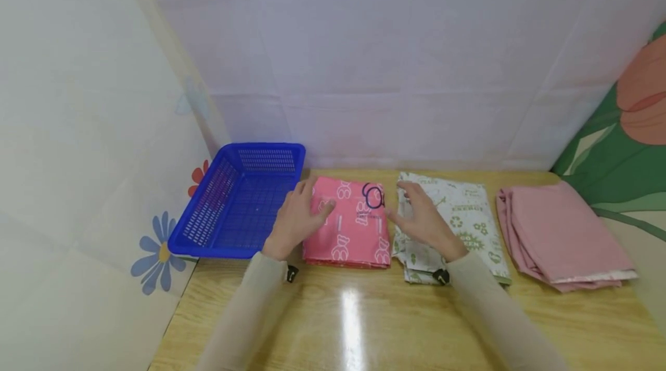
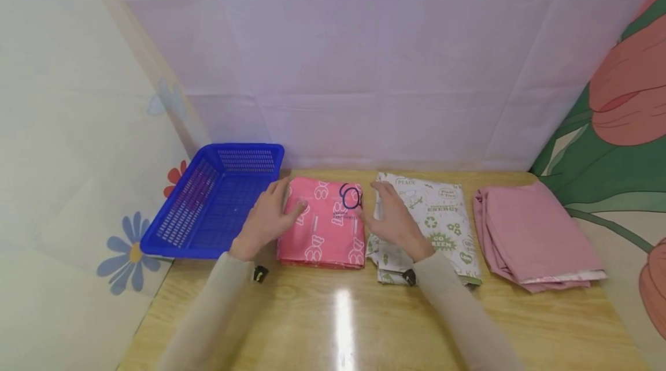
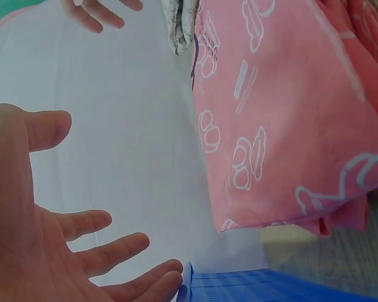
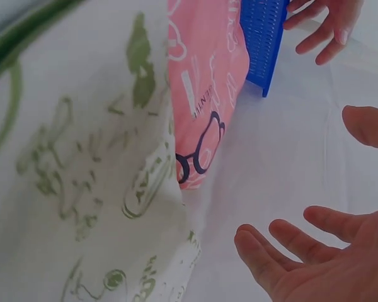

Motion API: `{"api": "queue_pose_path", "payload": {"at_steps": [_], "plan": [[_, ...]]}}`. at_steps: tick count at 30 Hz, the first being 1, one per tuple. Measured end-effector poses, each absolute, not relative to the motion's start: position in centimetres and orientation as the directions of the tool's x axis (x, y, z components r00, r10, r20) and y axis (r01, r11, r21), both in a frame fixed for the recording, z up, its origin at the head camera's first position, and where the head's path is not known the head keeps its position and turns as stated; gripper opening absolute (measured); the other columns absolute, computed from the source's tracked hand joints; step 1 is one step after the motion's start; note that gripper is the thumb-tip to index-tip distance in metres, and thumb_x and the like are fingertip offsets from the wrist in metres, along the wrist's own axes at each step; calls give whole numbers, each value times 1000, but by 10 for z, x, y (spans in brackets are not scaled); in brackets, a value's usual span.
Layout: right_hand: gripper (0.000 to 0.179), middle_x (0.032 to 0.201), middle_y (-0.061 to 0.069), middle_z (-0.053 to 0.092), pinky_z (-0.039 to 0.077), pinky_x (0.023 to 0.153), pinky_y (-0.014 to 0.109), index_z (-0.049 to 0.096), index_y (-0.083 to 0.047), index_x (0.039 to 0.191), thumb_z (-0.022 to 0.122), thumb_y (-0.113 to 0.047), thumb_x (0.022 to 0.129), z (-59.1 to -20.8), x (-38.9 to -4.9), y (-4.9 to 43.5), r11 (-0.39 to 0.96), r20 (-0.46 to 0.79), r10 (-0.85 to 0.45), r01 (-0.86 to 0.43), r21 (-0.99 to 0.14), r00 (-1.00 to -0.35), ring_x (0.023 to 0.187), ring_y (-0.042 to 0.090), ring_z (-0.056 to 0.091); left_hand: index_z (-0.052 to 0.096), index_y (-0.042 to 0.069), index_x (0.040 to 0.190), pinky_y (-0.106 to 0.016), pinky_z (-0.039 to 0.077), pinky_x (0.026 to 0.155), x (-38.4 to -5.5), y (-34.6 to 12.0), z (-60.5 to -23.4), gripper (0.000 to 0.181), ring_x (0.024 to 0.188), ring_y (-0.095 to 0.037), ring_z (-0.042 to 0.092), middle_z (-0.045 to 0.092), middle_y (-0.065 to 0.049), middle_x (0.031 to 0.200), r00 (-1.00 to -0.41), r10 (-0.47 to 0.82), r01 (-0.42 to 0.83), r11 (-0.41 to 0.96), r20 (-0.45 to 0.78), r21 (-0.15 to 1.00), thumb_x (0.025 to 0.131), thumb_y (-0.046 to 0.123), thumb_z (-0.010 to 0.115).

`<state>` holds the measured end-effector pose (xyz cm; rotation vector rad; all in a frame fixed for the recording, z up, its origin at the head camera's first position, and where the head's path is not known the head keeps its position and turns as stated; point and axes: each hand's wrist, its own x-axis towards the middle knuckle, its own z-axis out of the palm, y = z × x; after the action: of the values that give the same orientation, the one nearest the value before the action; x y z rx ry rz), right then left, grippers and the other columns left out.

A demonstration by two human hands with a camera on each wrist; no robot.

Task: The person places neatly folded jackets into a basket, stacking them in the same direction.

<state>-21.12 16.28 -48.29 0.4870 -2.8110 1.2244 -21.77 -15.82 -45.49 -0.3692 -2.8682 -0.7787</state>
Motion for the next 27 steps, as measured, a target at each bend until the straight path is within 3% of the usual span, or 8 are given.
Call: {"api": "queue_pose_path", "payload": {"at_steps": [12, 18, 24, 27], "plan": [[87, 164, 21, 41, 53, 107, 63, 34, -5, 164, 71, -50, 100, -497, -207, 153, 605, 162, -271, -299, -738, -949, 136, 45, 55, 27, 18, 170, -72, 47, 109, -215, -145, -466, 87, 146, -48, 45, 36, -22, 168, -978, 164, 207, 807, 128, 553, 101, 59, 63], [87, 164, 22, 42, 52, 108, 63, 34, -4, 164, 73, -48, 99, -502, -205, 148, 606, 159, -254, -285, -742, -954, 137, 46, 55, 31, 11, 167, -71, 40, 117, -215, -138, -475, 86, 150, -50, 40, 33, -23, 170, -979, 145, 203, 785, 144, 585, 100, 51, 68], [81, 161, 25, 44, 54, 103, 65, 36, -3, 162, 71, -43, 102, -505, -206, 138, 591, 150, -268, -285, -755, -952, 134, 47, 56, 39, 5, 162, -69, 35, 121, -212, -134, -486, 84, 149, -54, 42, 34, -28, 168, -975, 142, 212, 814, 168, 540, 99, 51, 70], [80, 162, 24, 43, 53, 104, 66, 36, -4, 163, 71, -44, 102, -506, -207, 132, 588, 133, -273, -275, -761, -953, 136, 47, 54, 39, 5, 162, -70, 33, 122, -211, -134, -494, 83, 151, -55, 38, 26, -28, 172, -979, 122, 191, 826, 163, 530, 99, 51, 69]]}}
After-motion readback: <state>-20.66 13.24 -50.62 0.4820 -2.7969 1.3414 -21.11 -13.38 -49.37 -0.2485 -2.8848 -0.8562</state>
